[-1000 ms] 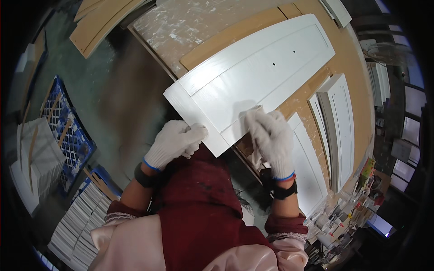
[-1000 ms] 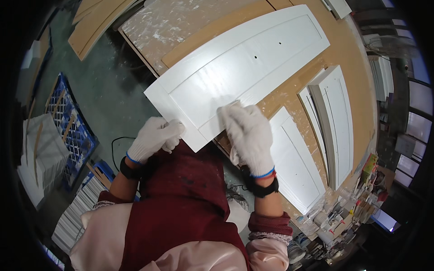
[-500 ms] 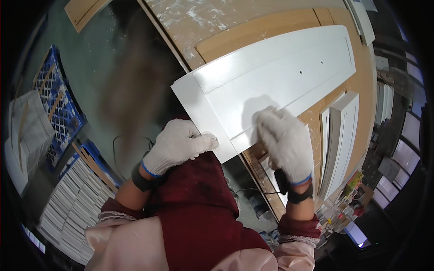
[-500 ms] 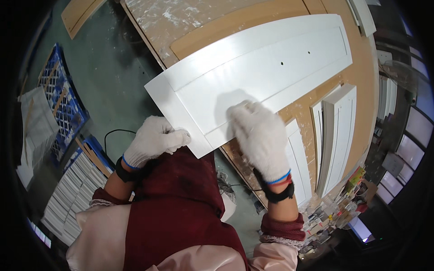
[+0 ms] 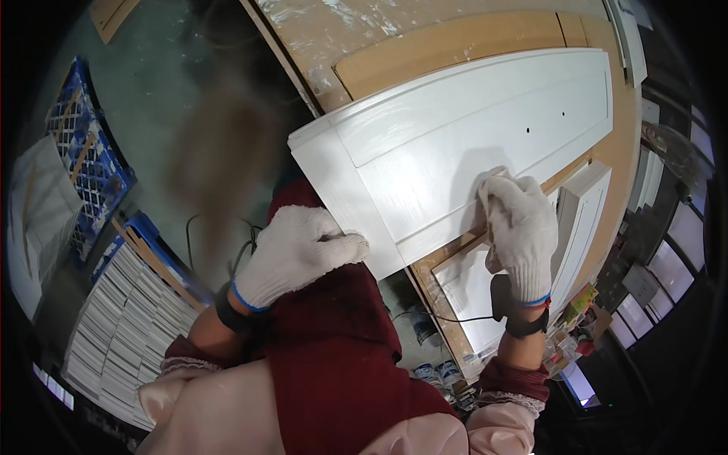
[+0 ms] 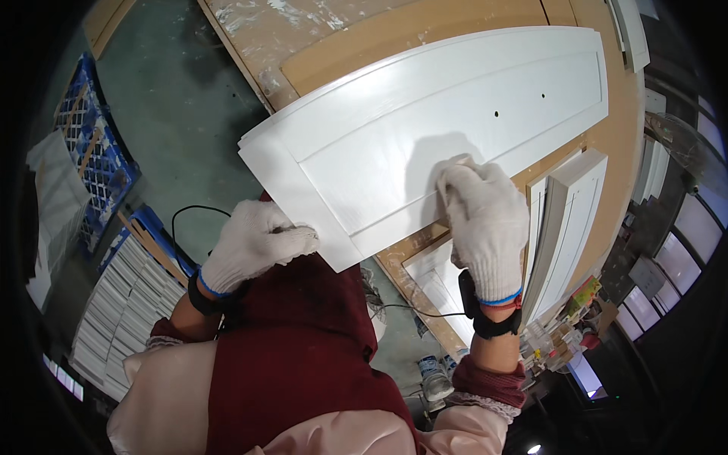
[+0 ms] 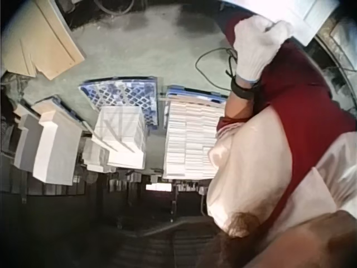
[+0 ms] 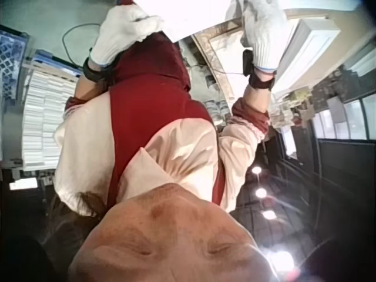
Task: The person cleans white cabinet doors on a workbench using a blue sanding block and a white cloth. They repeatedly sand and wipe the surfaces, handling multiple doors one at a time, and occasionally flip or reposition the doors to access different areas.
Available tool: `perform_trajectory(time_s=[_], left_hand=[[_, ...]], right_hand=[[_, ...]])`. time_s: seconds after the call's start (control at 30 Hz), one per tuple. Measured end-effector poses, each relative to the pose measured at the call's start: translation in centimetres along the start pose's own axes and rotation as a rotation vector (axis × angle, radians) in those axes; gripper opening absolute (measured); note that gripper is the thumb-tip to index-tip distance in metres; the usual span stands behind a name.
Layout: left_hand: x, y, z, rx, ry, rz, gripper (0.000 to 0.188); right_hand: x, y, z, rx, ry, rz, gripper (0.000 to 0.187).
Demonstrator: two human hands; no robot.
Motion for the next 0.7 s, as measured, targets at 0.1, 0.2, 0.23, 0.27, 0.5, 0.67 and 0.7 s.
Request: perform_trajectory(time_s=[0.1, 0.2, 0.23, 0.27, 0.5, 0.67, 0.7], left_hand=[[0.3, 0.1, 0.0, 0.026, 0.054, -0.006, 0.034], [0.6, 0.1, 0.1, 0.058, 0.067, -0.002, 0.036], [0.5, 0.2, 0.6, 0.074, 0.090, -0.015, 0.038], [0.3, 0.4, 0.6, 0.081, 0.116, -0.016, 0.040], [0.7, 0.5, -1.4, 0.019, 0.106, -0.014, 0.049], [1.2, 0.4, -1.7, 0.014, 0.030, -0.012, 0.043], [1.2, 0.3, -1.4, -0.008, 0.063, -0.023, 0.041]], right_hand=[[-0.7, -0.8, -1.9, -0.029, 0.114, -0.033, 0.010], [-2.0, -2.0, -5.9, 0.200, 0.322, -0.157, 0.019], [-2.4, -2.1, -6.1, 0.269, 0.314, -0.276, 0.017], [-2.4, -2.2, -5.6, 0.372, 0.246, -0.401, 0.018], [-3.7, -1.2, 1.1, 0.841, 0.026, -0.114, 0.025], [-1.6, 2.4, 8.0, 0.620, -0.292, 0.160, 0.018], [-0.9, 2.6, 9.7, 0.542, -0.327, 0.262, 0.018]])
Point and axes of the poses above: each hand's wrist, its own x-axis towards the middle knuckle, its own y-axis out of the back of the hand, z = x × y, the point moved 5 cm from there along x, towards the middle knuckle, and after that the axes turned 7 degrees about -z, right-handed, at the moved point
